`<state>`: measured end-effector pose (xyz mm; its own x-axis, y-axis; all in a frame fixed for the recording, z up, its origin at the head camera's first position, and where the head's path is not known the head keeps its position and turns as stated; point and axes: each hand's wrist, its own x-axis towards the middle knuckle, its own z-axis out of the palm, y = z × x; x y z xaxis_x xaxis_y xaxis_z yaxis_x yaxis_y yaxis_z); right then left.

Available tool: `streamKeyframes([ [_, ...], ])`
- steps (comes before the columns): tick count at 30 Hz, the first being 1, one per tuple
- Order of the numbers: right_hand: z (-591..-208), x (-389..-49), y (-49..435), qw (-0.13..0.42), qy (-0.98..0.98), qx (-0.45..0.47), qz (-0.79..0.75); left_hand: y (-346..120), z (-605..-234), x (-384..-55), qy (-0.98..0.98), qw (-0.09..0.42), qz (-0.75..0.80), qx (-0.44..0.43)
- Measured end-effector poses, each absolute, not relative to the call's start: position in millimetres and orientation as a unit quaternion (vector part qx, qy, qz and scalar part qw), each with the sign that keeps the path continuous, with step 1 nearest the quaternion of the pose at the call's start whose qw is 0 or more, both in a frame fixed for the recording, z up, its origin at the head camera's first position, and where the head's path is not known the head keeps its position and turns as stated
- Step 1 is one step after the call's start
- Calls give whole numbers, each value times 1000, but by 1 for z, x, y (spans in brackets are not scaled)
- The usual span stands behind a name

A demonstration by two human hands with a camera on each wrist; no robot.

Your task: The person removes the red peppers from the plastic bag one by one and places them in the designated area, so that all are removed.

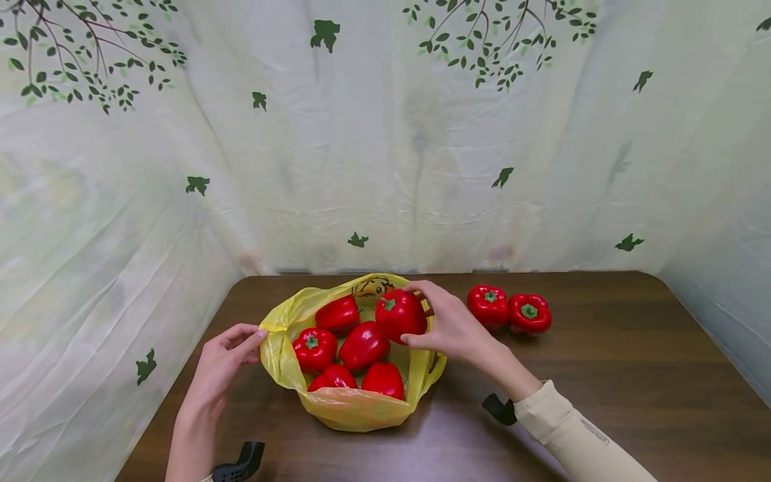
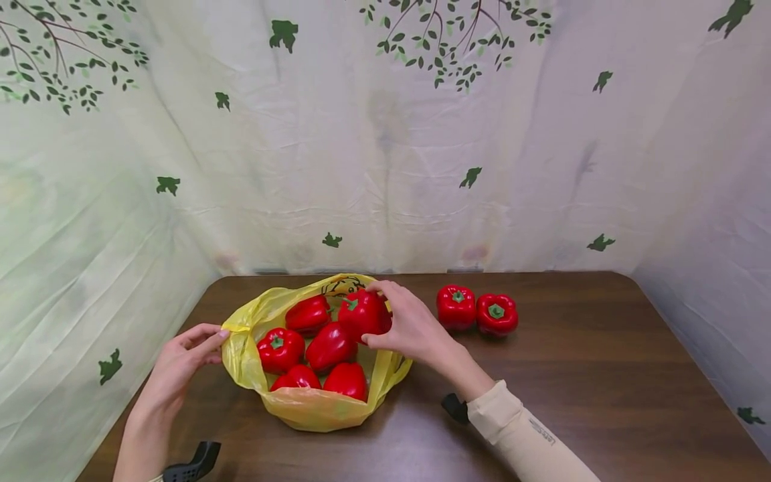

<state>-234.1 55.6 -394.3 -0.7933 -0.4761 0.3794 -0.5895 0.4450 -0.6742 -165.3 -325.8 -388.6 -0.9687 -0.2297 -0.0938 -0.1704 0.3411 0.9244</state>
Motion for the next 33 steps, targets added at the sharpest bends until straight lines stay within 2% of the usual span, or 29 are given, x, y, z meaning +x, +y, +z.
streamKeyframes([
  [5, -394, -225, 64, 57, -833, 319, 449, -326, -389, -166, -820, 25, -558, 128],
  [15, -394, -212, 83, 93, -816, 364, 439, -326, -389, -167, -821, 23, -556, 126],
  [23, -392, -204, 97, 127, -830, 355, 411, -325, -388, -167, -820, 21, -557, 131],
  [33, -397, -195, 117, 136, -833, 333, 420, -324, -387, -167, -818, 23, -561, 129],
])
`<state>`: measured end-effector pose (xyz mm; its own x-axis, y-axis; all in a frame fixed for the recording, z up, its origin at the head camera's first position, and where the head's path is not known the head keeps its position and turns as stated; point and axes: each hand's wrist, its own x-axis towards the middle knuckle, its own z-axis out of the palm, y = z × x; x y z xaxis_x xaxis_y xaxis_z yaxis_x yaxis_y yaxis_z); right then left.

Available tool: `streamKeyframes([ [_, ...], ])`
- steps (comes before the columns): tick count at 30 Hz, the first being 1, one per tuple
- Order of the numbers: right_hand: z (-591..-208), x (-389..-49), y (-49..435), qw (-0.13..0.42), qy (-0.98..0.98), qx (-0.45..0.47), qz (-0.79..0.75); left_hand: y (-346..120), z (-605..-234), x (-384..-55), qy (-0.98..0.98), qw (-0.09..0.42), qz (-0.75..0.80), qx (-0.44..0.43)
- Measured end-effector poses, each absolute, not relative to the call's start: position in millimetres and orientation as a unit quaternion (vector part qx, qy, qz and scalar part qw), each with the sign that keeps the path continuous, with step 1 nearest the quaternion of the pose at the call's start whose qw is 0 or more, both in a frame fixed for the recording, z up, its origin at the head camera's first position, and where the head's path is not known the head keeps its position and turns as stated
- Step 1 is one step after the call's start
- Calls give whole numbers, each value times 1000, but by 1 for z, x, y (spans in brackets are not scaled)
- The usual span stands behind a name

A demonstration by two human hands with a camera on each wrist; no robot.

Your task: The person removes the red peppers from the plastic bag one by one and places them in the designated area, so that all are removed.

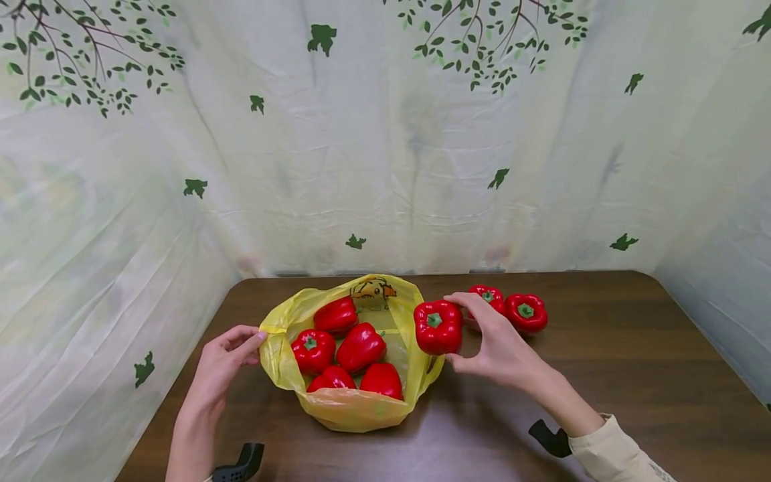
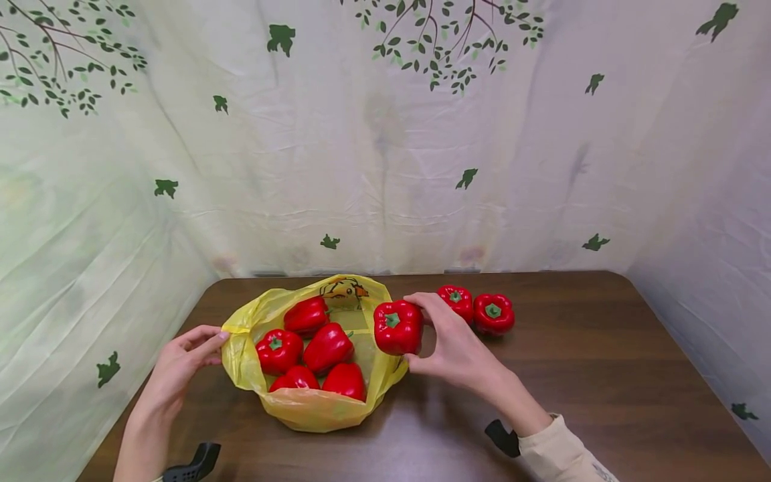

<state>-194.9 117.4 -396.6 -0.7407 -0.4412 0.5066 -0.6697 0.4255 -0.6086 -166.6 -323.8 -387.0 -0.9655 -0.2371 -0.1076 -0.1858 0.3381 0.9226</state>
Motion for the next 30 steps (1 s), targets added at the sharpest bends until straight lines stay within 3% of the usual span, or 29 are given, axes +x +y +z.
streamKeyframes([
  [8, -394, -188, 138, 149, -847, 315, 402, -322, -386, -167, -817, 25, -561, 130],
  [18, -398, -181, 173, 78, -836, 264, 474, -324, -387, -167, -812, 26, -565, 141],
  [30, -395, -175, 218, 76, -852, 238, 459, -325, -387, -167, -811, 32, -569, 137],
])
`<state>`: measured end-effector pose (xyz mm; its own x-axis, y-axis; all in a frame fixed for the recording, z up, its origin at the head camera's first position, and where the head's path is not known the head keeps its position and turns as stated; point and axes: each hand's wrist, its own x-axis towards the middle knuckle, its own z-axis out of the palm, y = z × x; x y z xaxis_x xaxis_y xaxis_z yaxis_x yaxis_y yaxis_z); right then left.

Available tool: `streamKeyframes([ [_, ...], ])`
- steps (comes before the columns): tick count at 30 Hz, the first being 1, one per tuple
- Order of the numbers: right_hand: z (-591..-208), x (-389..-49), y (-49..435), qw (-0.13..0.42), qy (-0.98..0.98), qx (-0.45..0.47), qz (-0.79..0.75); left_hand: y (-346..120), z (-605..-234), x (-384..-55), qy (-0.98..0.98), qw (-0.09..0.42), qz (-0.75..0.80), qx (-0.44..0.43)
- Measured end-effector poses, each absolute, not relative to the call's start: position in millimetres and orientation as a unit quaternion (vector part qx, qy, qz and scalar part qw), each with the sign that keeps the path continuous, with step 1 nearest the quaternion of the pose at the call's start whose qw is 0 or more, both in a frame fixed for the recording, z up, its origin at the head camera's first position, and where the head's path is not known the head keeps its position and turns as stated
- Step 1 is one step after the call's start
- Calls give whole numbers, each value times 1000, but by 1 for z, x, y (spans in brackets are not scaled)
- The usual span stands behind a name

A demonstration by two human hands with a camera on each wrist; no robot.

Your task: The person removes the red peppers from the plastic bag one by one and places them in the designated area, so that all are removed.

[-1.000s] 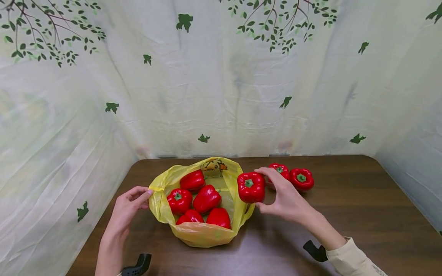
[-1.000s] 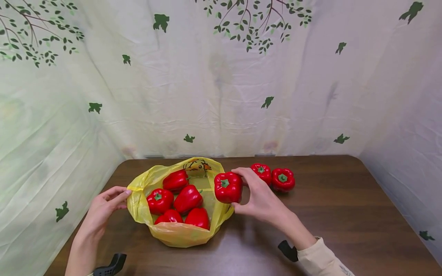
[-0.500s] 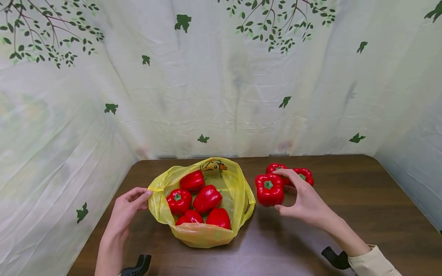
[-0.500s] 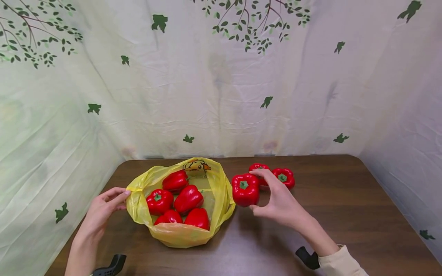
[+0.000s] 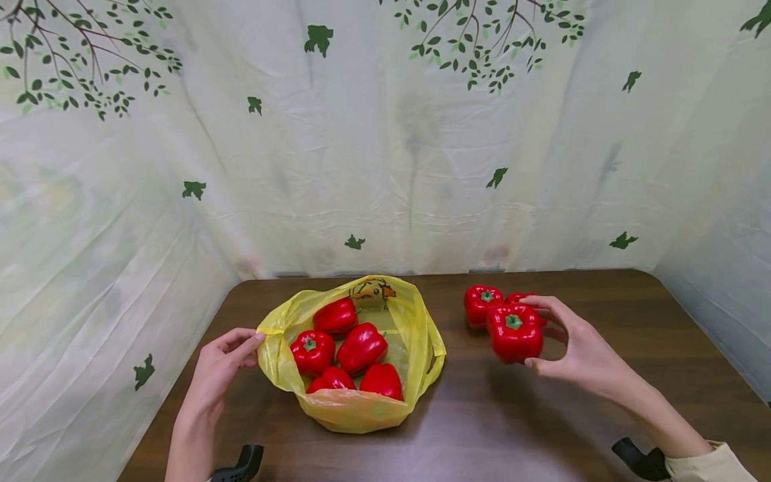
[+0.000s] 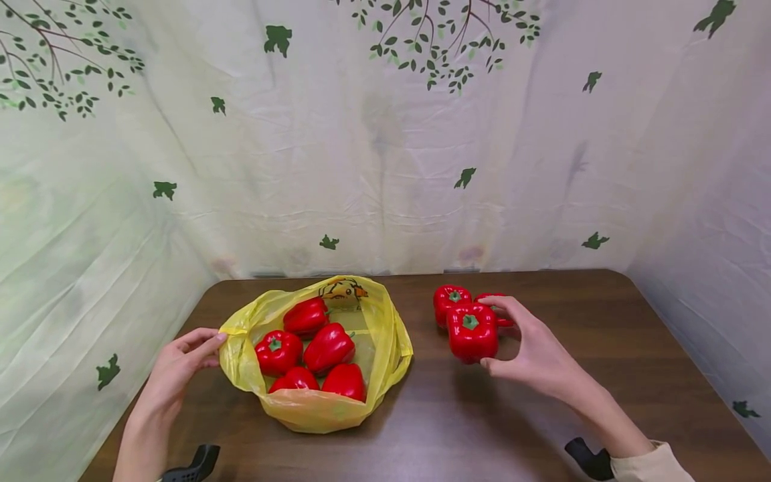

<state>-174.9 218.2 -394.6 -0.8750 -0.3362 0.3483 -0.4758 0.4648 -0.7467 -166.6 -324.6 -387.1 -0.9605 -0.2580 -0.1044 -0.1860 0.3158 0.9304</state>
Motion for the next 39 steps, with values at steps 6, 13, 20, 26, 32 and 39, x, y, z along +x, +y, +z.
streamKeyframes([
  [6, -397, -170, 242, 78, -853, 233, 461, -325, -388, -168, -810, 42, -572, 123],
  [13, -404, -168, 265, 89, -870, 218, 434, -324, -387, -166, -809, 44, -573, 120],
  [20, -411, -170, 290, 89, -892, 195, 398, -323, -386, -165, -814, 41, -566, 126],
  [26, -419, -182, 308, 92, -905, 187, 372, -323, -387, -165, -815, 42, -564, 125],
  [32, -426, -195, 317, 59, -910, 152, 381, -322, -388, -166, -815, 38, -565, 125],
  [39, -432, -207, 322, 26, -914, 124, 386, -322, -389, -167, -812, 34, -568, 131],
])
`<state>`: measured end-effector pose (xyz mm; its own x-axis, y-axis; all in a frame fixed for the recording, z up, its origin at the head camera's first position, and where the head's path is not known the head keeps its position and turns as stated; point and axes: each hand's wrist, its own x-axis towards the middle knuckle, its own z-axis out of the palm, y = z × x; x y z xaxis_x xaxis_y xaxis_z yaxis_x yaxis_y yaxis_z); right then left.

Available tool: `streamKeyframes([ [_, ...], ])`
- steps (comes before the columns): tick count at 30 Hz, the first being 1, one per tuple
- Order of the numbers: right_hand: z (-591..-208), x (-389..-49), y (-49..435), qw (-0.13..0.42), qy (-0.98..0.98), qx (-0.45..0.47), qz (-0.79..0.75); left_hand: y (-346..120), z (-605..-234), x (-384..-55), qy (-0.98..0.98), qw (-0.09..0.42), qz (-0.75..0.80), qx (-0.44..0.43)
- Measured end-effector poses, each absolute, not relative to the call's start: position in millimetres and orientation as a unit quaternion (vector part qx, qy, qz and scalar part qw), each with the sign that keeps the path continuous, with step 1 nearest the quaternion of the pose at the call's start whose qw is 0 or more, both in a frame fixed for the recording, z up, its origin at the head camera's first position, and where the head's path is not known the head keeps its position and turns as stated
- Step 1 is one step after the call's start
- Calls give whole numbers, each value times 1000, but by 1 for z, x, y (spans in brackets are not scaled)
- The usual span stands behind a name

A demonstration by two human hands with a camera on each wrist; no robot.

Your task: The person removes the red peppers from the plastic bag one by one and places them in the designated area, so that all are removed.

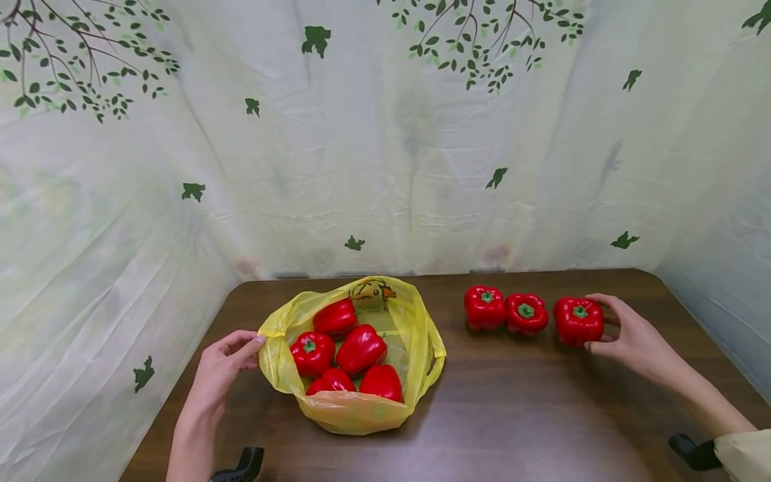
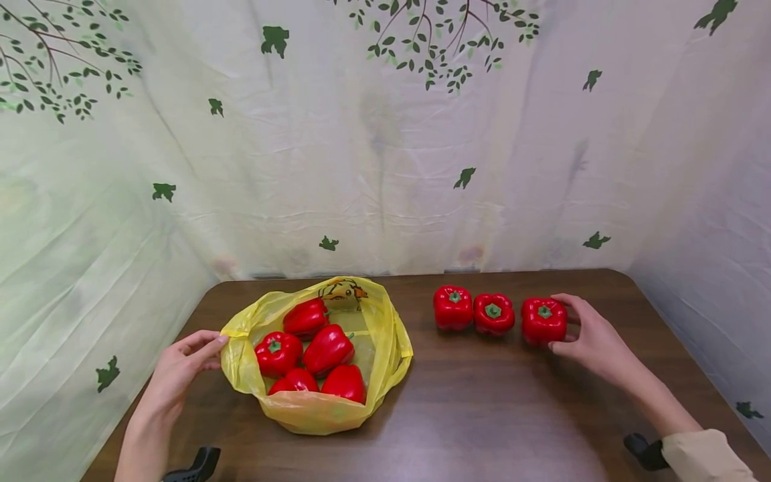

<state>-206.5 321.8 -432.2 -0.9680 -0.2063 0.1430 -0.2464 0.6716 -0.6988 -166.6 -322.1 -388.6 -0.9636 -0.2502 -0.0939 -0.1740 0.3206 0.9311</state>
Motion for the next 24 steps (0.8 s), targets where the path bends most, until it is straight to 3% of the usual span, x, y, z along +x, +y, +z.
streamKeyframes([
  [24, -442, -229, 322, 14, -916, 130, 379, -323, -388, -164, -809, 37, -571, 133],
])
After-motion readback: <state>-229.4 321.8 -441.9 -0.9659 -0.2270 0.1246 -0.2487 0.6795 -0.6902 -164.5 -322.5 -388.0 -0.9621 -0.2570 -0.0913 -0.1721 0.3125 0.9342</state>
